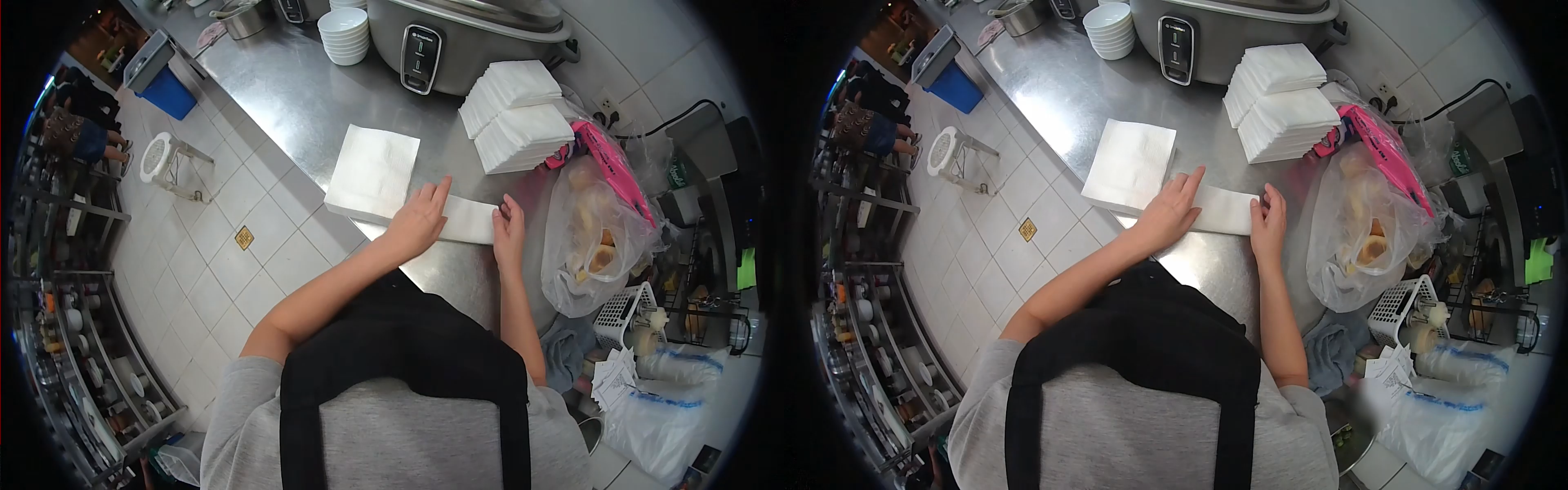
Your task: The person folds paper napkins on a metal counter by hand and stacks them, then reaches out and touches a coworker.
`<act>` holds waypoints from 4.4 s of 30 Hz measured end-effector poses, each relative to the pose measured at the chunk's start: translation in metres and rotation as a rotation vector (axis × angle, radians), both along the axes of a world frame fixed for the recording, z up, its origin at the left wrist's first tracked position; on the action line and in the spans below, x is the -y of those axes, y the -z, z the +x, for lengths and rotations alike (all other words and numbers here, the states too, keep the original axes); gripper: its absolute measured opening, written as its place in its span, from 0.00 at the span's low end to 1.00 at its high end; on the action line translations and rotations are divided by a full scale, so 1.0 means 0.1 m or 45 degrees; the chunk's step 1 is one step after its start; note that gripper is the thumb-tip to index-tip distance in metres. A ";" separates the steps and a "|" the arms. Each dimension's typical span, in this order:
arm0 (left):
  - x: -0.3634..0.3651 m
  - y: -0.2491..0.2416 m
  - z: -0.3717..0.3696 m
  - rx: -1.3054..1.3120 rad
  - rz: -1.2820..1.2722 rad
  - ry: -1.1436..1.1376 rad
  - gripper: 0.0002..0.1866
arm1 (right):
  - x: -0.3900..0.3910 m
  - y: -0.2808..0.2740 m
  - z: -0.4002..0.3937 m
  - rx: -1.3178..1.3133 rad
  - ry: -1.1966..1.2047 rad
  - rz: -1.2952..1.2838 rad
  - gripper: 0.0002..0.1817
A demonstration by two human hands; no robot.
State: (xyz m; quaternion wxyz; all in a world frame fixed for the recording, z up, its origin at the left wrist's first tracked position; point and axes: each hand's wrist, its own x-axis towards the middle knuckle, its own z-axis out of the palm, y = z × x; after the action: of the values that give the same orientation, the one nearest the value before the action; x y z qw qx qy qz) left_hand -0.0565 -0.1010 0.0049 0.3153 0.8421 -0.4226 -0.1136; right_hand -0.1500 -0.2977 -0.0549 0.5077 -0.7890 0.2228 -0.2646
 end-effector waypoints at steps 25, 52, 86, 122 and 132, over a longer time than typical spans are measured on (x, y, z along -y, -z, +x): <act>-0.04 0.16 -0.14 0.087 -0.095 0.513 0.39 | -0.31 -0.17 0.07 -0.540 -0.482 -1.106 0.31; -1.14 -0.54 0.77 -0.037 0.063 0.035 0.11 | -1.14 -0.71 0.66 0.073 -0.766 -0.434 0.19; -1.07 0.01 0.89 0.006 -0.191 -0.677 0.18 | -1.04 -0.34 1.21 -0.244 -0.305 -0.103 0.14; -0.82 -0.30 0.29 -1.741 -1.199 -0.624 0.30 | -0.99 -0.95 0.43 0.413 -0.593 -1.091 0.18; -0.05 -0.37 0.22 -0.800 -0.836 -0.149 0.37 | -0.14 -0.92 0.17 0.143 -0.464 1.004 0.23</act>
State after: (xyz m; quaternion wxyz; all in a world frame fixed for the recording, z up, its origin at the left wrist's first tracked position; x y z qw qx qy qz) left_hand -0.0344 -0.0963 0.0422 0.6843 0.6447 -0.2717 -0.2055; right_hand -0.1328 -0.2840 0.0374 0.8198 -0.5457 0.1358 -0.1079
